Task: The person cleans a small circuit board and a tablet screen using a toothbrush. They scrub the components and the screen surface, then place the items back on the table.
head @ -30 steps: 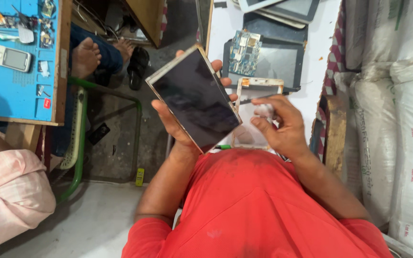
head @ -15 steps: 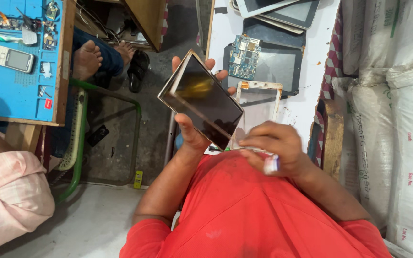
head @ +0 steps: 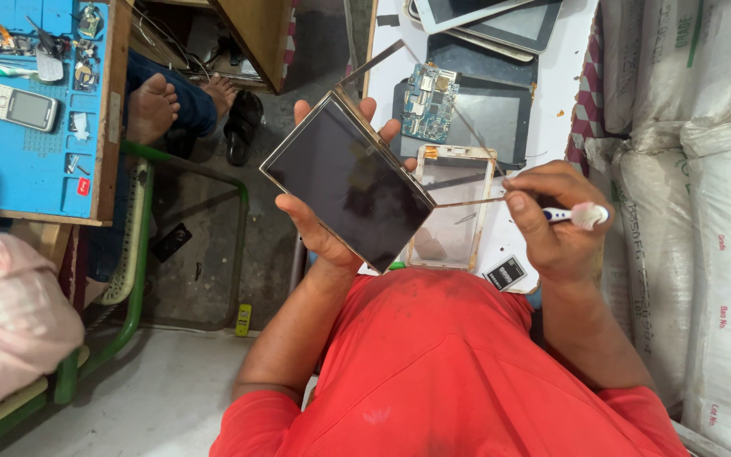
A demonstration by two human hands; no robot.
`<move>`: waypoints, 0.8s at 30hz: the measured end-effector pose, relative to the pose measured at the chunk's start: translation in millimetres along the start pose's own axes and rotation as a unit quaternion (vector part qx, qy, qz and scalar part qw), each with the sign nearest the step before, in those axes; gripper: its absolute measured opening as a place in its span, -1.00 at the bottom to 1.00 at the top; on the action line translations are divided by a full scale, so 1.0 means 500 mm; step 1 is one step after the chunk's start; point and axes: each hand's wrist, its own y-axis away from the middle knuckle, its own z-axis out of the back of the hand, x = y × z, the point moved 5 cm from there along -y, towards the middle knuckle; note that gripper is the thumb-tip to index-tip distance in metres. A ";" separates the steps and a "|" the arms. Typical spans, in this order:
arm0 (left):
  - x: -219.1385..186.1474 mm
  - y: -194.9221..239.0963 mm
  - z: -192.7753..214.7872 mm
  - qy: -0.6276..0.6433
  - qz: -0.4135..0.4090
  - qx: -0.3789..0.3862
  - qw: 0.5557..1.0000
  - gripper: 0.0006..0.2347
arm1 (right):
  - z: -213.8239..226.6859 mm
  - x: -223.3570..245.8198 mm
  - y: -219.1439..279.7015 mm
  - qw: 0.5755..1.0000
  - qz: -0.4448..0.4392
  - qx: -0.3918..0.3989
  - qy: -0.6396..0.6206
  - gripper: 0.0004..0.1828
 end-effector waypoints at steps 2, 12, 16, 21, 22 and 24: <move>-0.002 0.002 0.000 -0.007 0.002 -0.005 1.000 -0.12 | 0.004 -0.011 0.002 0.999 -0.018 -0.013 -0.037 -0.82; 0.013 0.009 0.014 0.001 0.041 -0.028 0.999 -0.19 | -0.010 -0.069 -0.008 0.988 -0.137 -0.029 -0.065 -0.61; 0.016 0.013 0.035 -0.035 0.051 -0.062 0.996 -0.19 | -0.012 -0.051 -0.021 0.995 -0.096 -0.031 0.007 -0.45; 0.019 0.017 0.048 -0.098 0.047 -0.074 0.991 -0.16 | 0.026 0.044 0.004 0.985 -0.055 -0.100 -0.130 -0.45; 0.021 0.019 0.049 -0.101 0.048 -0.078 0.991 -0.16 | 0.021 0.071 0.008 0.991 -0.036 -0.062 -0.117 -0.51; 0.028 0.024 0.049 -0.104 0.054 -0.083 0.990 -0.15 | 0.006 0.112 0.005 0.998 -0.013 0.033 -0.059 -0.60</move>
